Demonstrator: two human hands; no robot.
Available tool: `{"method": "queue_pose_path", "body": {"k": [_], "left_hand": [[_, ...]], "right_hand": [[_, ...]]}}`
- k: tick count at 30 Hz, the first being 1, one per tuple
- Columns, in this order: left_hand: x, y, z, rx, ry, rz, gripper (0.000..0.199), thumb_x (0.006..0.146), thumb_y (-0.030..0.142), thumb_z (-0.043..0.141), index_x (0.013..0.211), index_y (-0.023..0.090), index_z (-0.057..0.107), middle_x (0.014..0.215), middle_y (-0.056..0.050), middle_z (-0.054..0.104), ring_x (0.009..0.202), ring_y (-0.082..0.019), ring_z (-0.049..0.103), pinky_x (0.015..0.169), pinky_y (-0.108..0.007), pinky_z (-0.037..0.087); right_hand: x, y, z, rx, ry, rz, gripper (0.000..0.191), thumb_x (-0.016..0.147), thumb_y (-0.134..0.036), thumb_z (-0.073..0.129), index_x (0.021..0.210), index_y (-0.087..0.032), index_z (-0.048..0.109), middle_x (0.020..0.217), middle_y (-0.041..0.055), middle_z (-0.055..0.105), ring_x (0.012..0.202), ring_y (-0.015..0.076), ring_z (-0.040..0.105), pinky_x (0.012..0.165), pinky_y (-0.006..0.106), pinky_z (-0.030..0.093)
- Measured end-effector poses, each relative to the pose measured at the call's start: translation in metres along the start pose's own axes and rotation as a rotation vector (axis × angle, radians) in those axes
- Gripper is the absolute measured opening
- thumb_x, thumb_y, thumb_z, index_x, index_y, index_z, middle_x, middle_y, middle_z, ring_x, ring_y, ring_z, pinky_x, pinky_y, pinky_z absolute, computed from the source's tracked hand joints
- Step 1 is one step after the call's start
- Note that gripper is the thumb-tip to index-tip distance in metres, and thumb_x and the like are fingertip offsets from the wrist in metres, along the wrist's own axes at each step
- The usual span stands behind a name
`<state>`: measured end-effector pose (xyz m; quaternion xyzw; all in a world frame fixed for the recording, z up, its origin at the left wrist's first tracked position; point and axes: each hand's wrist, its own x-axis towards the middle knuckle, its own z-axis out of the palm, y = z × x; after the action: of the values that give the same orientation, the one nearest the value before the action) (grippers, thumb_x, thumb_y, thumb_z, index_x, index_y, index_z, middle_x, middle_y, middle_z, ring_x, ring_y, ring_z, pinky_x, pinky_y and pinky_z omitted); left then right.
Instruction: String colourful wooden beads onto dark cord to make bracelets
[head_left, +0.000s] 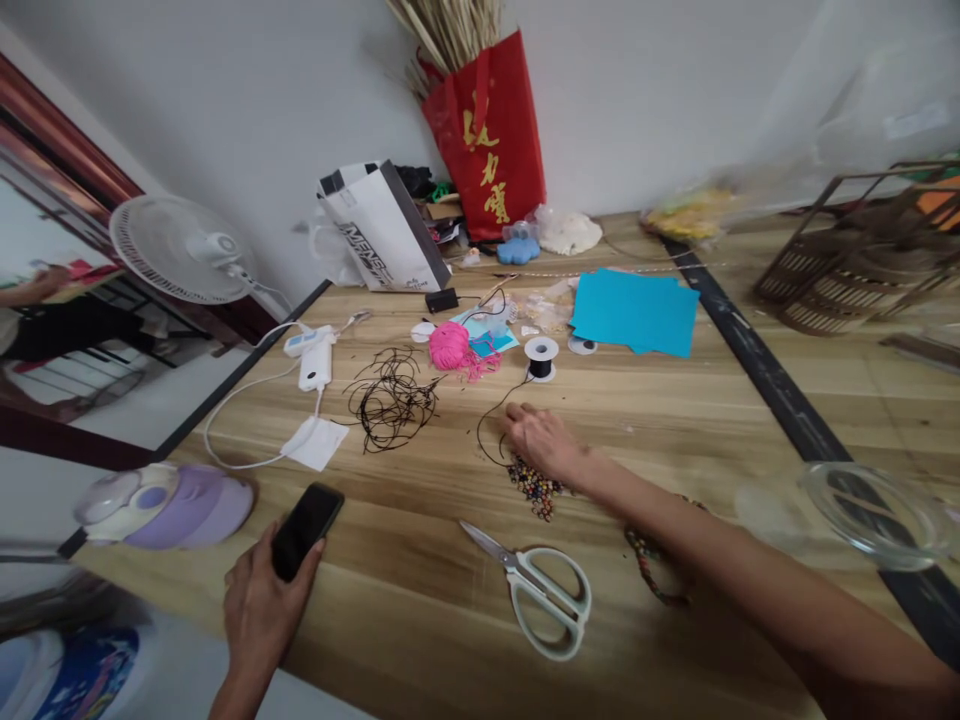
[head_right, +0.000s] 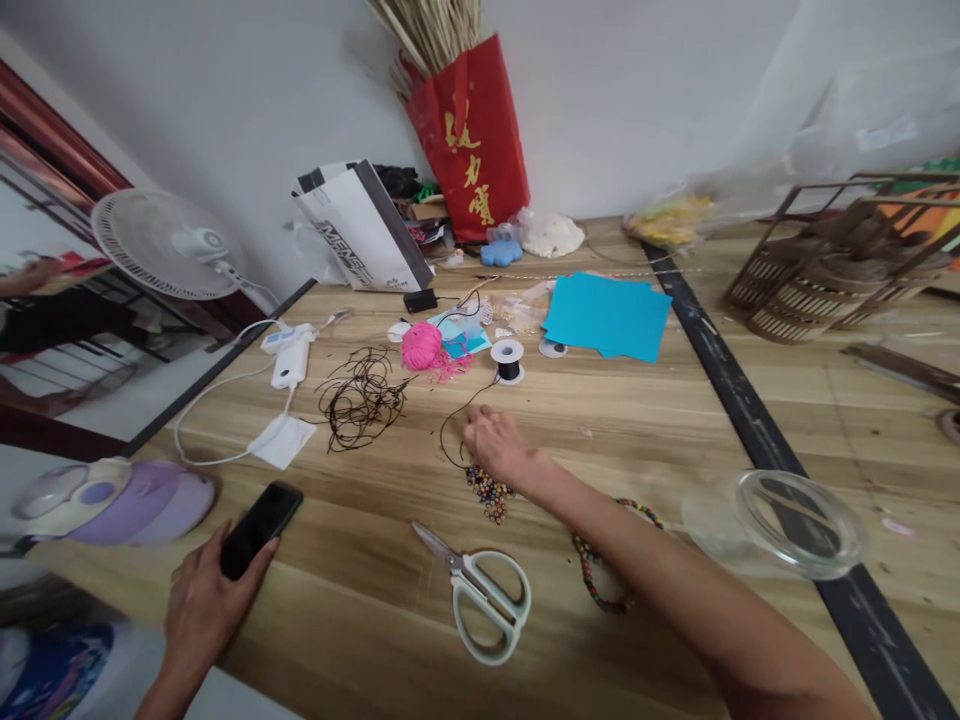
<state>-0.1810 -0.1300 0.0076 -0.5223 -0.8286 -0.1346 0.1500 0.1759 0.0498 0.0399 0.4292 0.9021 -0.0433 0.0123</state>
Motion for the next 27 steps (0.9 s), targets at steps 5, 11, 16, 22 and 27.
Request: {"method": "queue_pose_path", "body": {"k": [5, 11, 16, 22, 27], "left_hand": [[-0.001, 0.004, -0.002, 0.031, -0.003, -0.065, 0.071, 0.077, 0.058, 0.048, 0.127, 0.008, 0.051, 0.105, -0.019, 0.063, 0.102, -0.037, 0.056, 0.087, -0.047, 0.046], [-0.002, 0.006, -0.003, -0.001, -0.024, -0.081, 0.073, 0.076, 0.056, 0.053, 0.131, 0.009, 0.047, 0.109, -0.018, 0.063, 0.105, -0.035, 0.056, 0.090, -0.045, 0.046], [-0.005, 0.000, -0.001, -0.012, -0.032, -0.081, 0.076, 0.076, 0.058, 0.054, 0.132, 0.008, 0.045, 0.112, -0.019, 0.062, 0.107, -0.035, 0.055, 0.091, -0.044, 0.045], [-0.008, -0.006, -0.002, -0.045, -0.087, -0.096, 0.071, 0.076, 0.057, 0.056, 0.130, 0.013, 0.046, 0.115, -0.018, 0.061, 0.106, -0.035, 0.055, 0.091, -0.046, 0.042], [-0.018, -0.006, -0.005, -0.109, -0.041, -0.158, 0.070, 0.074, 0.055, 0.058, 0.129, 0.014, 0.045, 0.121, -0.018, 0.057, 0.115, -0.036, 0.050, 0.099, -0.050, 0.036]], "right_hand": [[0.019, 0.005, 0.005, -0.024, -0.034, -0.051, 0.022, 0.089, -0.007, 0.042, 0.093, -0.012, 0.064, 0.099, 0.0131, 0.064, 0.087, 0.0208, 0.056, 0.063, 0.027, 0.039], [0.025, 0.007, 0.011, -0.057, -0.058, -0.101, 0.023, 0.088, -0.003, 0.042, 0.094, -0.010, 0.063, 0.098, 0.0152, 0.065, 0.088, 0.0218, 0.058, 0.062, 0.028, 0.039], [0.027, 0.008, 0.016, -0.082, -0.043, -0.141, 0.024, 0.090, -0.005, 0.041, 0.101, -0.011, 0.062, 0.106, 0.0156, 0.064, 0.090, 0.0215, 0.060, 0.063, 0.026, 0.039], [0.019, 0.017, 0.014, 0.044, 0.045, -0.064, 0.016, 0.089, -0.016, 0.046, 0.094, -0.012, 0.061, 0.087, 0.0121, 0.067, 0.073, 0.0195, 0.061, 0.058, 0.027, 0.037], [0.001, 0.022, 0.002, 0.781, 0.300, 0.020, 0.014, 0.086, -0.028, 0.049, 0.080, -0.018, 0.057, 0.068, 0.0022, 0.061, 0.061, 0.0150, 0.056, 0.057, 0.026, 0.041]]}}
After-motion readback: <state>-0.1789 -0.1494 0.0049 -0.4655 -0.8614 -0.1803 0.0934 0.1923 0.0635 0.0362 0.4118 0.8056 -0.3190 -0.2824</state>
